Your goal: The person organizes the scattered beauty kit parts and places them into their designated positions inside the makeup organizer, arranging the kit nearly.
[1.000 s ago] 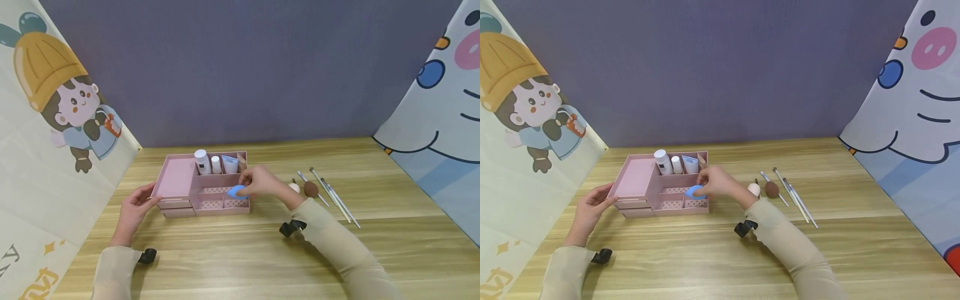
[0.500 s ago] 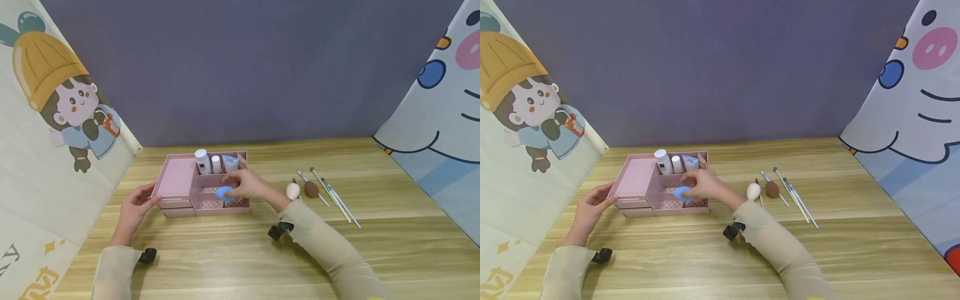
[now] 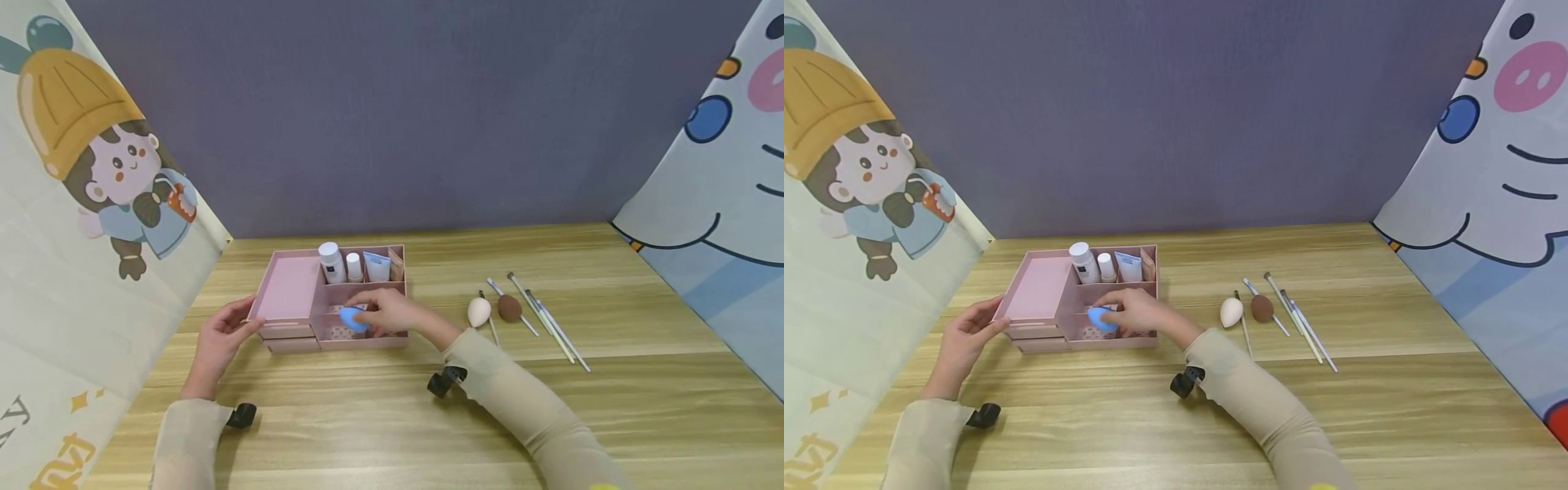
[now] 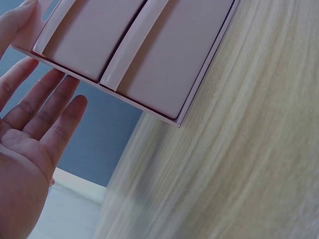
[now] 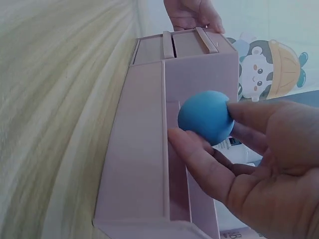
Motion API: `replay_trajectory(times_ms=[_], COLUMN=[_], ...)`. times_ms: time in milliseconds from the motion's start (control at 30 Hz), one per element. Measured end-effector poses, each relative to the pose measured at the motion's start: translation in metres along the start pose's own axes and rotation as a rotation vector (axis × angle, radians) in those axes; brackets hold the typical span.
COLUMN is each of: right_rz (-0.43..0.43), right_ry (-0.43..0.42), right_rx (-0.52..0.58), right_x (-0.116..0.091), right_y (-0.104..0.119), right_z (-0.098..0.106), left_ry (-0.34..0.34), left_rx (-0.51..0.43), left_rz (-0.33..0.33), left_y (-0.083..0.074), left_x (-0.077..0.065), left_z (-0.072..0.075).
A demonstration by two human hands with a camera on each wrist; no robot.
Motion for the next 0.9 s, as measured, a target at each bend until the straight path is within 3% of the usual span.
replay_trajectory(times_ms=[467,900], right_rz=[0.044,0.057], right_ry=[0.017,0.001], right_rx=[-0.068,-0.269], right_x=[0.008,0.015], right_y=[0.006,0.012], right_z=[-0.016,-0.032], left_ry=[-0.006,-0.014], left_rx=[-0.024,0.029], left_rz=[-0.013,0.024], left_y=[-0.002,-0.005], left_x=[-0.001,-0.005], left_z=[0.000,0.001])
Point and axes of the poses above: each hand's wrist, its own x-axis towards the middle knuckle, its own z-axis out of the back of the hand, y = z × x, the point moved 9 cm from there along x, towards the middle knuckle, and after that the axes turned 8 degrees about x, right-handed, at the moved point
